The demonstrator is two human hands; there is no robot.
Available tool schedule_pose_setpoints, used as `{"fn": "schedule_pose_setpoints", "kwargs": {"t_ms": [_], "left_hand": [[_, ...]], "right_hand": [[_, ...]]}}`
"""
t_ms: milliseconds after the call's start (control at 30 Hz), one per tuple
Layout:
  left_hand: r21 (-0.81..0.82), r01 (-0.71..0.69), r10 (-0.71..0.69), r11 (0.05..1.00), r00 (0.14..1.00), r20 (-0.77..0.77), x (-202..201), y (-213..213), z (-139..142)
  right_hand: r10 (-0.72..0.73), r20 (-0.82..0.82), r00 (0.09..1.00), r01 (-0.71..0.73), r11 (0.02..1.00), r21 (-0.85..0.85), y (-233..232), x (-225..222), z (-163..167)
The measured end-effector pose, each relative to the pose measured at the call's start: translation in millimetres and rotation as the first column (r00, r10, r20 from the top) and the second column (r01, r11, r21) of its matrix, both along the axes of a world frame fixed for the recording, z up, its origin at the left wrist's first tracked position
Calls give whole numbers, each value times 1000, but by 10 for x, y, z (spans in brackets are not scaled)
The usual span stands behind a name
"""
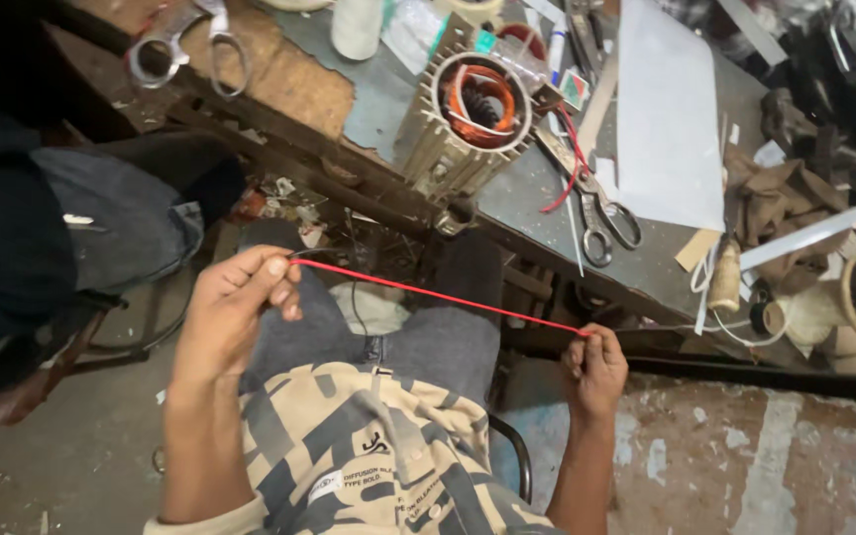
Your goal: The person strips insulation from red wires using pliers, then cuts and strips white plastic tubing. They insert the prepared wires into the tubing and place the assembly into a motor stator on the workbench.
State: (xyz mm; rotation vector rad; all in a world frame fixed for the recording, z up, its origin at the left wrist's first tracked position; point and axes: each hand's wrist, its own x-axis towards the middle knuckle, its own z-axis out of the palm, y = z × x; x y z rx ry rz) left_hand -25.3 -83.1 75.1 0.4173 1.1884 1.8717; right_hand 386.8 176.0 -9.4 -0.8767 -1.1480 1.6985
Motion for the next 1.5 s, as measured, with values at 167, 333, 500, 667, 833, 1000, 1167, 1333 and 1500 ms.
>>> {"fn": "schedule_pose_setpoints", "kwargs": {"t_ms": [167,333,500,667,833,1000,1167,1333,1500], "left_hand": [[-87,43,-43,995,999,10,28,42,48],[-157,274,-292,949,951,-99,447,240,117],[77,579,-584,812,808,85,950,387,282],[328,321,-387,888,908,161,962,388,430],[220,-75,169,973,877,-449,930,474,490],[-178,142,-228,974,599,-767,997,493,361],[95,487,-457,868,859,-232,991,640,-93],[435,185,-340,881,887,312,1009,851,-407],[224,-24,36,974,998,-49,1110,813,-210]], "right_hand": [[30,680,732,-340,882,327,-147,-258,357],[55,817,574,-695,560,451,-603,-729,1189],[280,660,698,-709,400,581,-819,-1306,1290],[333,637,696,-702,506,502,-969,-1714,846],[335,783,524,-847,307,435,-1158,-1534,855],[-2,589,808,-519,469,714,-759,-1219,1242],[25,571,821,-459,624,633,-550,-1434,1076],[182,622,761,-543,704,458,-953,-1684,632],[135,725,675,-624,630,463,-1036,-1658,738]]}}
